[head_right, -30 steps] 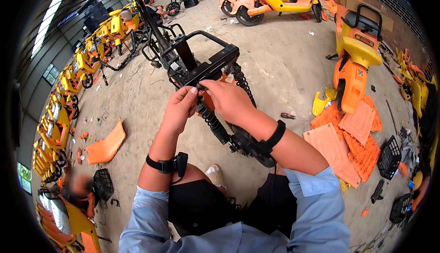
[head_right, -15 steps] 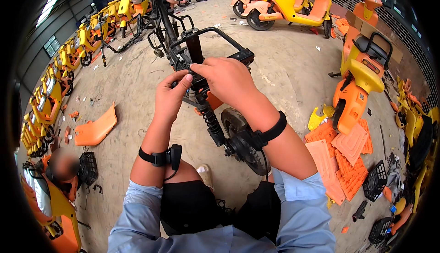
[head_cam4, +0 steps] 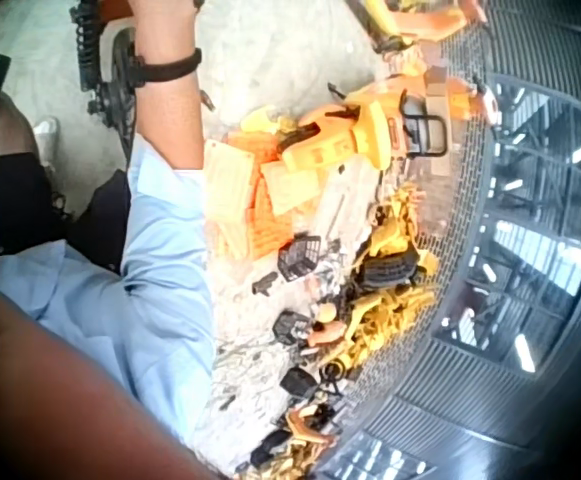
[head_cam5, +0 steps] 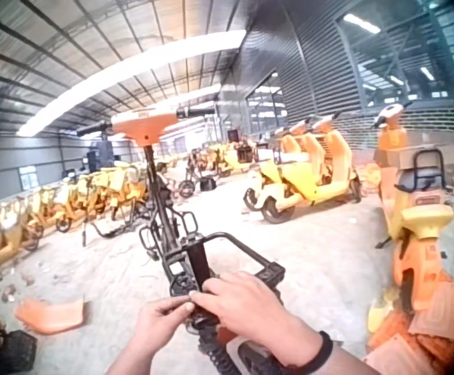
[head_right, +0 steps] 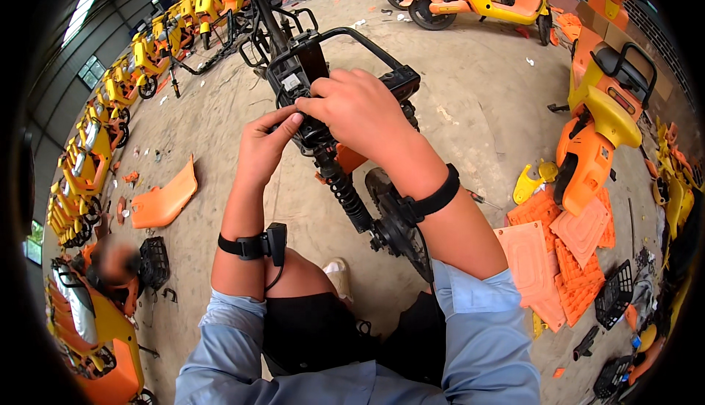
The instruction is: The person uses a wrench to tighten or loosen bolts on the rear suspension of a scooter frame. They manipulate the metal frame and hardware while sitting on the floor in a workshop surrounded by other scooters.
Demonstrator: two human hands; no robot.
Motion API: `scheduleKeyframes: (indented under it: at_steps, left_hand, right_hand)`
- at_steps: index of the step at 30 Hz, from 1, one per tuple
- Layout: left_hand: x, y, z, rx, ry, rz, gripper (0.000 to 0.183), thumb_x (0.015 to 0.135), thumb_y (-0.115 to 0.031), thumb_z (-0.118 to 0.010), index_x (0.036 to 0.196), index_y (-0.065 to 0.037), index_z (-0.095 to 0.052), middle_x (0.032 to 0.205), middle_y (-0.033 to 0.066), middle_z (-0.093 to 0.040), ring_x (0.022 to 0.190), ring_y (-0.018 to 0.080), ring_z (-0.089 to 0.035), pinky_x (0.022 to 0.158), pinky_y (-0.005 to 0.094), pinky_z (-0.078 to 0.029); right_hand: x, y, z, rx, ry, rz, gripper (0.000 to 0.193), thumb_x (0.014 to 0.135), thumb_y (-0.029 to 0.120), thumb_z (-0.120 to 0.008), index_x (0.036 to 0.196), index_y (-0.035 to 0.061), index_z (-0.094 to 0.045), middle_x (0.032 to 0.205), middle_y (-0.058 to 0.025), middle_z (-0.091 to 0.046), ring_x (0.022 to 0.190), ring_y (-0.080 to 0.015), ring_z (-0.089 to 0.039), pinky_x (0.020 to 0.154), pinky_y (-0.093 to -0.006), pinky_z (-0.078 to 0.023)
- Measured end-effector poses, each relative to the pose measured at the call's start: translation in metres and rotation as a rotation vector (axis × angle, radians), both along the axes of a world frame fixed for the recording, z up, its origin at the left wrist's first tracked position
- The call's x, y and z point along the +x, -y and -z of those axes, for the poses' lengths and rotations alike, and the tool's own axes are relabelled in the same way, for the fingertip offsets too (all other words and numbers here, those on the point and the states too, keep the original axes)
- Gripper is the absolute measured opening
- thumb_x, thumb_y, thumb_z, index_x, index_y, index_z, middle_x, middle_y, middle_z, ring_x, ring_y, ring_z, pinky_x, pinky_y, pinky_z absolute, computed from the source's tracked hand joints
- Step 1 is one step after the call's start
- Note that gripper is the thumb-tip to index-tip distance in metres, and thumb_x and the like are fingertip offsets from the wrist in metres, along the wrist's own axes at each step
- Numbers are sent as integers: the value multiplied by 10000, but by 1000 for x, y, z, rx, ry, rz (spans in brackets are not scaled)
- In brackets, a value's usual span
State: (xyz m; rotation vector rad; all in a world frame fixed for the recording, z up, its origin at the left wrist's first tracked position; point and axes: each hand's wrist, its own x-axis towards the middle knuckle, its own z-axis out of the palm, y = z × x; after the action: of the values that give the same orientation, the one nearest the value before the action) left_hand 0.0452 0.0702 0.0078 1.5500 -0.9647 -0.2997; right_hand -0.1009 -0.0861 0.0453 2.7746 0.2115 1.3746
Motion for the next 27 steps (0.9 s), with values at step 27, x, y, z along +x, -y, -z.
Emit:
scheduleKeyframes:
  at_steps: [27]
  left_hand:
    - [-17,0,1,-69,-18,-11,344,942,-213,-763,1208,2,-721,955,0,-704,841,62,-588,748,224,-490]
  right_hand:
    - [-7,-8,5,-70,4,61,300,778,116,-669,1060,157,-764,871,20,-668,842,-214,-618,733,-360,-508]
